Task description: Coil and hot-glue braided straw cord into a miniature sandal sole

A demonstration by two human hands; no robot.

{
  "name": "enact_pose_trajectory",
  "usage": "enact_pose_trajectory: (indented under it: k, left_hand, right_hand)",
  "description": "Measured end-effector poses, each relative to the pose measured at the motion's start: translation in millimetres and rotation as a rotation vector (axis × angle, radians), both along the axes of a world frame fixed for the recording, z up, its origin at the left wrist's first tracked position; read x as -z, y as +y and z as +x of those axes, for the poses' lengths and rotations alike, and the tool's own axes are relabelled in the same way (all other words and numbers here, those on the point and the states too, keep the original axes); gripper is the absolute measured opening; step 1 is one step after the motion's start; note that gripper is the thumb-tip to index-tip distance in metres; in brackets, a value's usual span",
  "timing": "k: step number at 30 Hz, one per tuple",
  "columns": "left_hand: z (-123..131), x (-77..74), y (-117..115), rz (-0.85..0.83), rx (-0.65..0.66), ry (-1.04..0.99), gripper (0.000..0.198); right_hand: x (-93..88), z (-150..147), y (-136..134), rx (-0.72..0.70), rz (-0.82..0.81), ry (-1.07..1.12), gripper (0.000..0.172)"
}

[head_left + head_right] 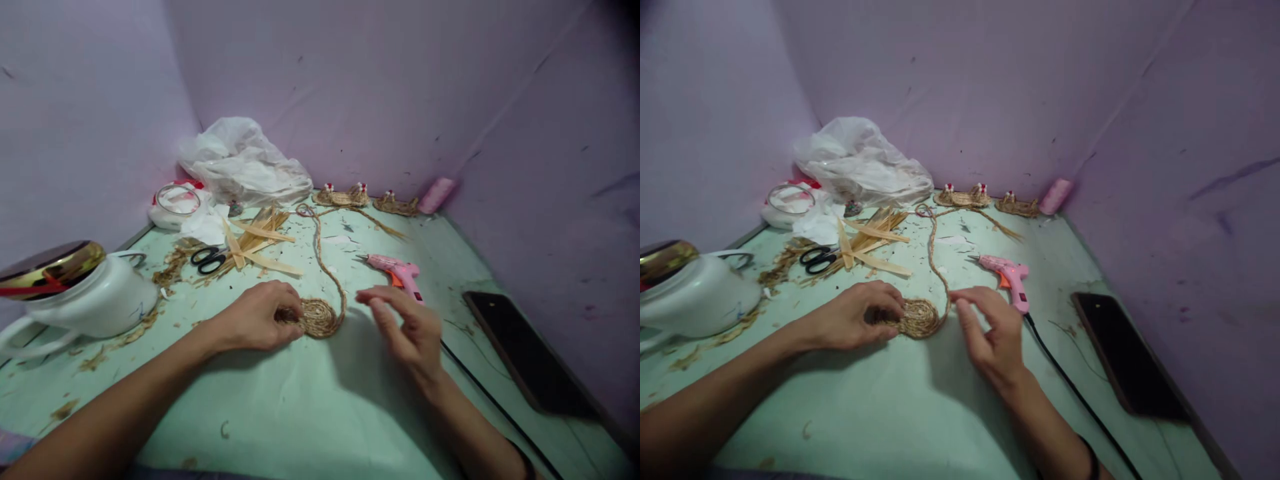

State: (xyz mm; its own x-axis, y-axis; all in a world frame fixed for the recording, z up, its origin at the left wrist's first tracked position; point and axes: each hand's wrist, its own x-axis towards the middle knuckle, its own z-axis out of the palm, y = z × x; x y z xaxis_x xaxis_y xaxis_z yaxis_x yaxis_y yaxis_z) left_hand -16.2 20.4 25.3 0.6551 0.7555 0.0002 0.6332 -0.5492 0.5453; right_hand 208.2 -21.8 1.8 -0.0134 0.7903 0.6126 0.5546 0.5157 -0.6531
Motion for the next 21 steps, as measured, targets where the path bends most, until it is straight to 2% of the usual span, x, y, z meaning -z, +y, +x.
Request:
enact_pose_trajectory:
  k: [2,4,7,11,14,16,18,21]
  left_hand:
    - [-2,-4.1,0,0.028,-0.04,-0.037,0.022]
    - [1,-4.1,-4,0.131,-0.072,-0.01,0.031]
    - [11,1.5,-12,0.211,-0.057,0.12,0.045]
    - [21,7.9,-18,0.206,-0.095,0.235,0.044]
    - [20,8.8,-17,0.219,-0.161,0.228,0.038]
    - [14,8.9,-13,0.296,-0.238,0.139,0.04]
    - [7,9.0,-8,0.455,-0.343,-0.002,0.043]
    - [-3,7.6,0,0.662,-0.483,-0.167,0.046]
  right_hand:
    - [-5.2,12,2,0.144,-0.075,0.174,0.019]
    - [-8.0,17,5,0.249,-0.147,0.275,0.02]
    - [-9.8,18,8,0.291,-0.2,0.27,0.022]
    - [-13.7,20,11,0.339,-0.186,0.149,0.026]
    - [-19.9,36,15,0.518,-0.269,0.034,0.031]
    - [-25.1,52,18,0.695,-0.386,-0.094,0.033]
    - [-30.5,65,22,0.812,-0.543,-0.242,0.038]
    - [-35.9,75,26,0.755,-0.809,-0.417,0.047]
